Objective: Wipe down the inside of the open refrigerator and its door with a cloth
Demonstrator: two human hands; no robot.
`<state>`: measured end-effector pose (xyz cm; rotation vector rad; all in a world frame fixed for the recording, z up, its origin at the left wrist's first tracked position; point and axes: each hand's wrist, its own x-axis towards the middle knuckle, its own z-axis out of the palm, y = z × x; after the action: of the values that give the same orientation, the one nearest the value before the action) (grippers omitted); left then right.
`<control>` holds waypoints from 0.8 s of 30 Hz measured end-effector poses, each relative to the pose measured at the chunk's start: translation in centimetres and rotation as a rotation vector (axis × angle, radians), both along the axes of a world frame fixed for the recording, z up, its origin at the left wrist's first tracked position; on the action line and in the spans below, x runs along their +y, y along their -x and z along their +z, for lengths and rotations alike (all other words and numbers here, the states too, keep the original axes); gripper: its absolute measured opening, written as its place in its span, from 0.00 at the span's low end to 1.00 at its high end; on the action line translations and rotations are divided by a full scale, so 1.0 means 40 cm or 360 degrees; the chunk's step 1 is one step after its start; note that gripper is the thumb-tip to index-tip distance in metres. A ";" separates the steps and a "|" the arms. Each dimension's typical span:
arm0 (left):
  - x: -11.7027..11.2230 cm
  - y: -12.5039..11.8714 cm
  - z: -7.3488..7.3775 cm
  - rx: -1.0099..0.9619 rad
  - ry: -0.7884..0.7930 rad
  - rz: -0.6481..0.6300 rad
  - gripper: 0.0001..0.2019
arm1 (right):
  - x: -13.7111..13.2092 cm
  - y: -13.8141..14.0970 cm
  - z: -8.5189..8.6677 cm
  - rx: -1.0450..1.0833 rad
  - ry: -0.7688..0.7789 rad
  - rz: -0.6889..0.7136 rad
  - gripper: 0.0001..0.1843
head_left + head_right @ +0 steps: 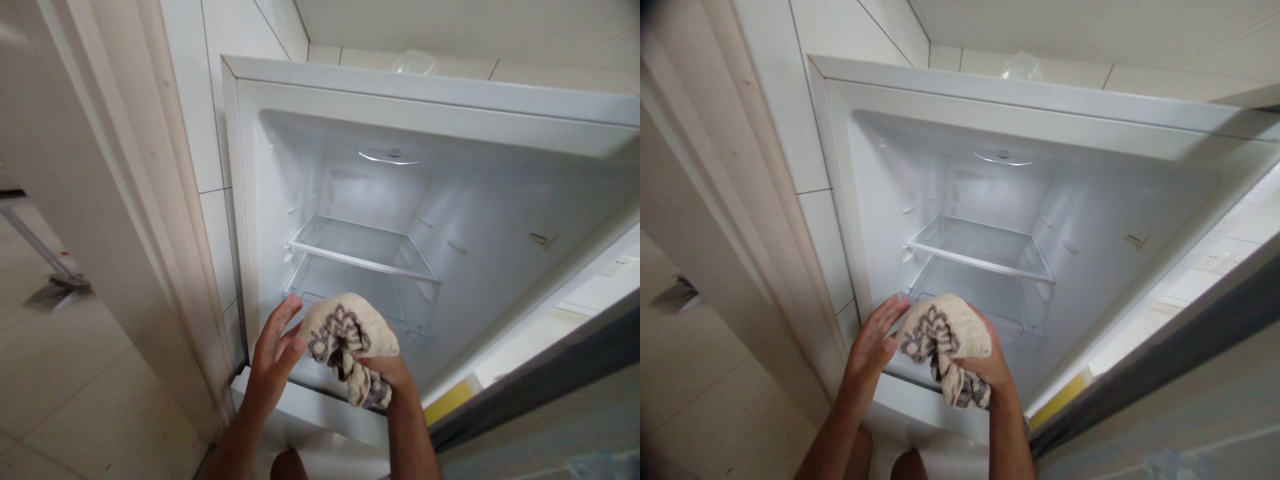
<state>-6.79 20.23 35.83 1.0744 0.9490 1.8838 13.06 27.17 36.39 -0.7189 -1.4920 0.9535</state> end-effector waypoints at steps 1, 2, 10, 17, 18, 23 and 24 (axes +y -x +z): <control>0.003 0.004 0.003 -0.0039 0.0034 -0.0147 0.33 | -0.003 -0.003 0.018 -0.0146 -0.0091 0.0118 0.48; 0.004 0.006 0.005 -0.0078 0.0084 -0.0269 0.33 | -0.005 -0.002 0.033 -0.0300 -0.0198 0.0195 0.51; -0.029 -0.038 -0.043 -0.0664 0.0320 -0.0380 0.36 | -0.024 0.056 0.041 -0.0774 -0.1058 -0.0145 0.53; -0.012 -0.060 -0.084 -0.1003 0.0319 -0.0705 0.35 | -0.056 0.125 0.006 -0.0738 -0.1124 -0.0402 0.49; -0.007 -0.057 -0.083 -0.1064 0.0393 -0.0729 0.33 | -0.059 0.131 0.002 -0.0731 -0.1107 -0.0403 0.50; 0.006 -0.040 -0.064 -0.1329 0.0856 -0.0808 0.21 | -0.067 0.134 -0.005 -0.0738 -0.1029 -0.0136 0.52; 0.008 -0.038 -0.060 -0.1344 0.0918 -0.0830 0.21 | -0.069 0.130 -0.007 -0.0732 -0.1006 -0.0080 0.52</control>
<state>-5.27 20.53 33.42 0.1023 0.5617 1.2887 7.84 24.42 36.13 -0.5165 -2.0278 0.2355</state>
